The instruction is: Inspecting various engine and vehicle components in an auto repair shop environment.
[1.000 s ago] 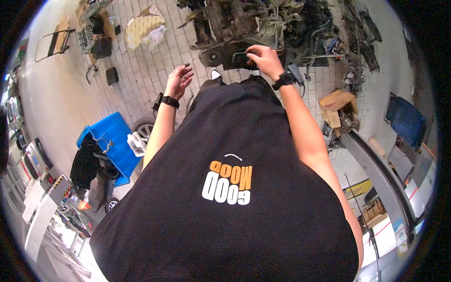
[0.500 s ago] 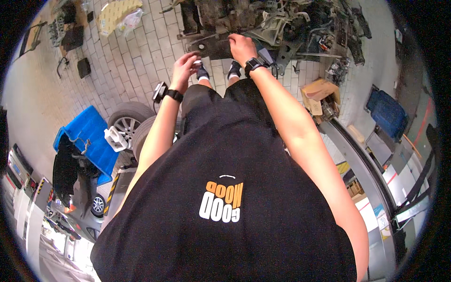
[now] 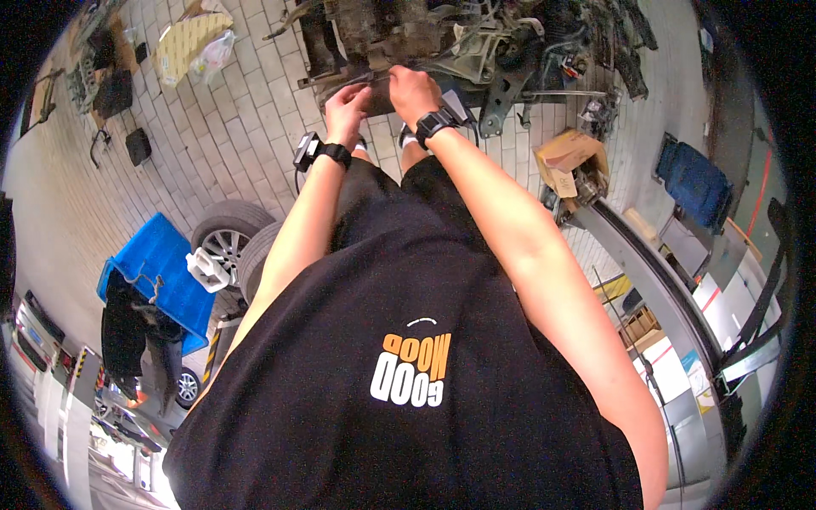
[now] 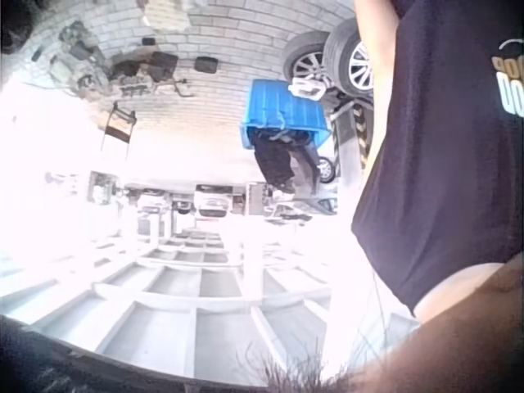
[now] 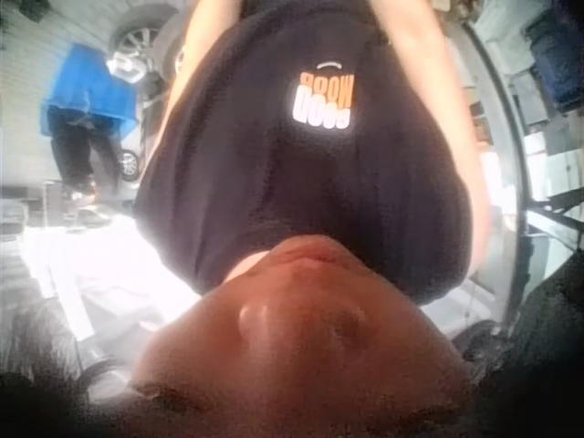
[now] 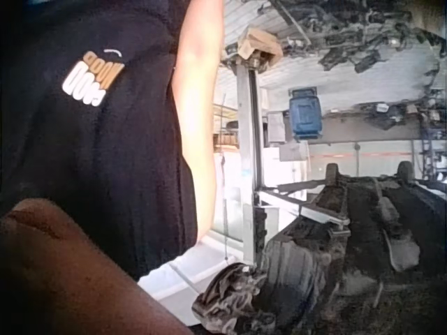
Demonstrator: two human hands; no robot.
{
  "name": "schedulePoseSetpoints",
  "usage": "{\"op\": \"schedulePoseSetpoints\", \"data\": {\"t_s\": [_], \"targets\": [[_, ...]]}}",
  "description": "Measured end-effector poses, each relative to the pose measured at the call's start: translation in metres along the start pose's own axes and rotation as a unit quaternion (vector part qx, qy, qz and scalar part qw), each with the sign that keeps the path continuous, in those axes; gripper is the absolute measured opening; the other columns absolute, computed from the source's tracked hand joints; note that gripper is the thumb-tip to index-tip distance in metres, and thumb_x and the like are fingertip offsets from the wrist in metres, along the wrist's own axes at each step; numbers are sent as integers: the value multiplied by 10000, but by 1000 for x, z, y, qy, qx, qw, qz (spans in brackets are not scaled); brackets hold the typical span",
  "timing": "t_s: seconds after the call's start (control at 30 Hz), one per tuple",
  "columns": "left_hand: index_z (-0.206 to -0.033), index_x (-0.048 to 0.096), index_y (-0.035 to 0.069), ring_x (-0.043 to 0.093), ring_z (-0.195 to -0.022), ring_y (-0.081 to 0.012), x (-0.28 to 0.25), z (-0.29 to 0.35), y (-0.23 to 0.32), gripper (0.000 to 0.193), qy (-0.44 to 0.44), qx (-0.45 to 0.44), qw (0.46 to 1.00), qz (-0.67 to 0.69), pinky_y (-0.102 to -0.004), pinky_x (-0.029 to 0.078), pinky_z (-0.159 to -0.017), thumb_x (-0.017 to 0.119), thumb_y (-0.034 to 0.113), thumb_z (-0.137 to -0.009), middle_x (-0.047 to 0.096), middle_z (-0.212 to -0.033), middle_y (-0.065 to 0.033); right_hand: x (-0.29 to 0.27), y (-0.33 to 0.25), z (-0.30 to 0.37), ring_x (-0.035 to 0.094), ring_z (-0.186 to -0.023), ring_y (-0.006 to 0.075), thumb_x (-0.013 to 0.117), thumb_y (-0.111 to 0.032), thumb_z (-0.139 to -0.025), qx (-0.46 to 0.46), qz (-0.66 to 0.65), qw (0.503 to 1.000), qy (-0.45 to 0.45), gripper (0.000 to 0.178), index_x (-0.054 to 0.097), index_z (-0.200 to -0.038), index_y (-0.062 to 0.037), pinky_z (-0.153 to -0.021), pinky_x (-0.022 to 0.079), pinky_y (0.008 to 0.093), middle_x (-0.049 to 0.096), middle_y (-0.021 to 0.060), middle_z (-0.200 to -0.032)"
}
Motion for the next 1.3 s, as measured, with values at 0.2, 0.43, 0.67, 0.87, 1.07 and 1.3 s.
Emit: {"op": "schedulePoseSetpoints", "data": {"t_s": [0.2, 0.43, 0.67, 0.87, 1.07, 1.3], "targets": [[-1061, 663, 33, 610, -790, -101, 0, -8, -6, 259, 2, 18, 1000, -3, -258, 474, -638, 700, 227, -893, 674, -907, -25, -2, 4, 1, 657, -876, 393, 551, -271, -902, 6, -11, 1000, -15, 250, 705, -1027, -119, -772, 533, 473, 680, 202, -894], [-1073, 665, 44, 609, -840, -102, 2, 7, 9, 263, 7, 11, 997, -81, -256, 470, -668, 701, 232, -893, 681, -952, -34, -8, 12, 9, 655, -880, 386, 560, -249, -898, -15, -67, 997, -24, 258, 700, -1034, -81, -782, 532, 445, 682, 197, -909], [-1079, 664, 62, 610, -842, -95, 21, 21, 13, 247, -43, -20, 998, -43, -230, 452, -654, 697, 227, -899, 683, -969, -22, -19, 26, 20, 665, -917, 371, 579, -225, -879, -29, -164, 985, -47, 282, 674, -1106, -87, -800, 537, 445, 689, 196, -961], [-1081, 652, 72, 617, -830, -88, 28, 20, 23, 239, -60, -24, 997, -46, -234, 455, -656, 685, 237, -911, 679, -969, -7, -48, 44, 22, 701, -899, 307, 607, -187, -883, -18, -265, 963, -52, 358, 614, -1231, -102, -789, 553, 386, 707, 178, -980], [-1126, 626, 76, 630, -844, -95, 14, 9, 11, 259, -49, -40, 997, -47, -242, 483, -696, 658, 247, -934, 664, -986, 0, -101, 83, 20, 714, -902, 256, 607, -142, -899, -14, -314, 948, 42, 322, 616, -1213, -70, -784, 551, 334, 698, 136, -1094], [-1083, 631, 86, 589, -724, -81, 4, 11, 4, 217, -1, -69, 995, -70, -232, 444, -589, 654, 247, -939, 641, -874, 21, -146, 108, 11, 699, -796, 182, 596, -133, -914, -15, -340, 936, 87, 247, 647, -1145, -64, -719, 535, 302, 720, 106, -989]]}}
Point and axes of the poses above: each hand's wrist, its own z-axis away from the middle knuckle, its own x-axis out of the palm, y = z × x, the point moved 9 cm from there along -z, towards the middle knuckle
